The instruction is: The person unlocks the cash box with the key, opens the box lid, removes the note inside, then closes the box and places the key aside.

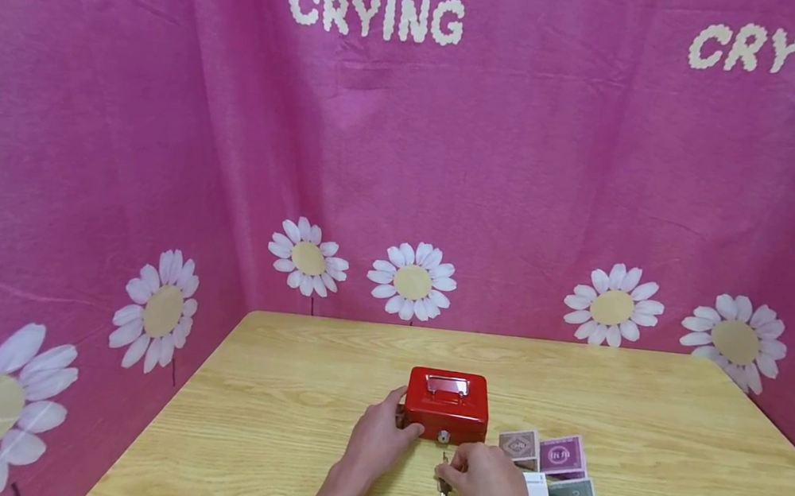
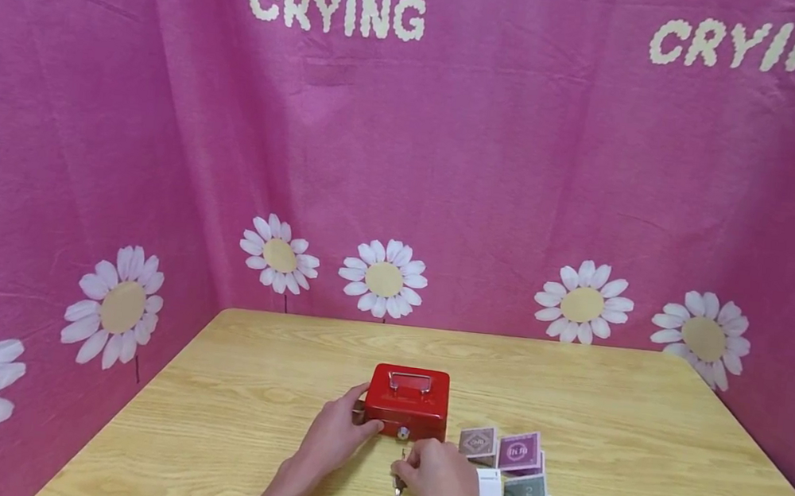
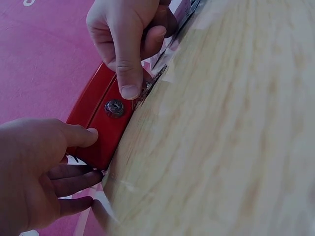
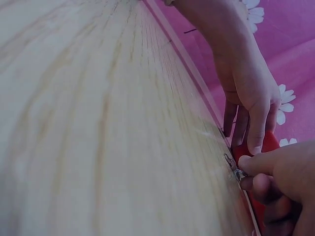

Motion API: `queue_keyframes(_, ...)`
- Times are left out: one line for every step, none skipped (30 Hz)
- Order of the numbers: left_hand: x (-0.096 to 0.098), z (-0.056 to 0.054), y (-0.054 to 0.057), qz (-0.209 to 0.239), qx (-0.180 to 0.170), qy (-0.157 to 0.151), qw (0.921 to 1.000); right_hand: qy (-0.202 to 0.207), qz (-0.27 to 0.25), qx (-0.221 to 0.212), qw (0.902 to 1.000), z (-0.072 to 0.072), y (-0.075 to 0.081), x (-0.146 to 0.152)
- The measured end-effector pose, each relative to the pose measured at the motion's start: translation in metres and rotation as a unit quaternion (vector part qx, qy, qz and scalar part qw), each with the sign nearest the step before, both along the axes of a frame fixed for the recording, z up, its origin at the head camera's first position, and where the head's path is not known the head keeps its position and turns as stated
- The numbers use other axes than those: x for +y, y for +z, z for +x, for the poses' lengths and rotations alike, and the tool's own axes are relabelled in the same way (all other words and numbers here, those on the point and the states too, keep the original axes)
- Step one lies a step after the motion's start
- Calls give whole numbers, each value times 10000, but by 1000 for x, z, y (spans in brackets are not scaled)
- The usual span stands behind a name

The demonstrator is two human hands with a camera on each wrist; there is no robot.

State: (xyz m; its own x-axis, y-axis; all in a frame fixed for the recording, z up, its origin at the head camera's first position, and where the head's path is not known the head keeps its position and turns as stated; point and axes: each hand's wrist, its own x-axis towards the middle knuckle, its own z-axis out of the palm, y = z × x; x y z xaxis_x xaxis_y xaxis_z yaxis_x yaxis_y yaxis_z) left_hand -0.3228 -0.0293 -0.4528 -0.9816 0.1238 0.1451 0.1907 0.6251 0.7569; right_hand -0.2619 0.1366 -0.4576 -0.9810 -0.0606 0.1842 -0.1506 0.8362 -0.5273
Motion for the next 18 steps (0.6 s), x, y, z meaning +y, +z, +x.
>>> queue_keyframes(0, 0, 0, -1, -14, 10, 10000, -21, 42, -5, 10000, 0, 0, 0)
queue_keyframes(0, 0, 0, -1, -40, 23, 10000, -43, 64, -17, 10000, 0, 0, -1)
queue_keyframes(-1, 0, 0, 2, -49, 32, 10000, -59, 80, -21, 9999, 0, 0, -1)
queue_keyframes(-1, 0, 0, 6, -54, 36, 10000, -72, 101, -17, 9999, 0, 0, -1)
queue_keyframes(-1, 0, 1, 12, -62, 40, 10000, -85, 114, -19, 9999, 0, 1, -1)
queue_keyframes(-1, 0, 1, 13, -56, 35, 10000, -94, 128, -18, 9999, 0, 1, -1)
queue_keyframes(-1, 1, 1, 13, -33, 21, 10000, -96, 142, -26, 9998, 0, 1, -1)
queue_keyframes(-1, 1, 1, 12, -6, 4, 10000, -99, 152, -39, 9998, 0, 1, -1)
queue_keyframes(-2, 1, 1, 4, 30, -18, 10000, -97, 161, -41, 9998, 0, 1, -1)
queue_keyframes(-2, 1, 1, -7, 47, -34, 10000, -94, 155, -56, 9998, 0, 2, -1)
queue_keyframes(-3, 1, 1, -13, 67, -52, 10000, -96, 149, -82, 9998, 0, 2, -1)
queue_keyframes(-3, 1, 2, -19, 80, -65, 9999, -98, 154, -80, 9998, 0, 2, -1)
queue_keyframes(-4, 1, 2, -25, 73, -79, 9999, -106, 157, -88, 9998, 0, 3, -1)
queue_keyframes(-4, 1, 2, -19, 62, -86, 9999, -115, 153, -97, 9998, 1, 4, -2)
queue_keyframes(-4, 2, 2, -8, 37, -83, 10000, -133, 152, -105, 9997, 1, 4, -2)
queue_keyframes(-5, 2, 2, 0, 12, -84, 10000, -146, 154, -132, 9997, 2, 5, -2)
queue_keyframes(-6, 2, 2, 9, -19, -91, 10000, -160, 155, -162, 9996, 2, 6, -2)
queue_keyframes(-6, 2, 2, 27, -48, -109, 9999, -165, 135, -208, 9996, 3, 8, -2)
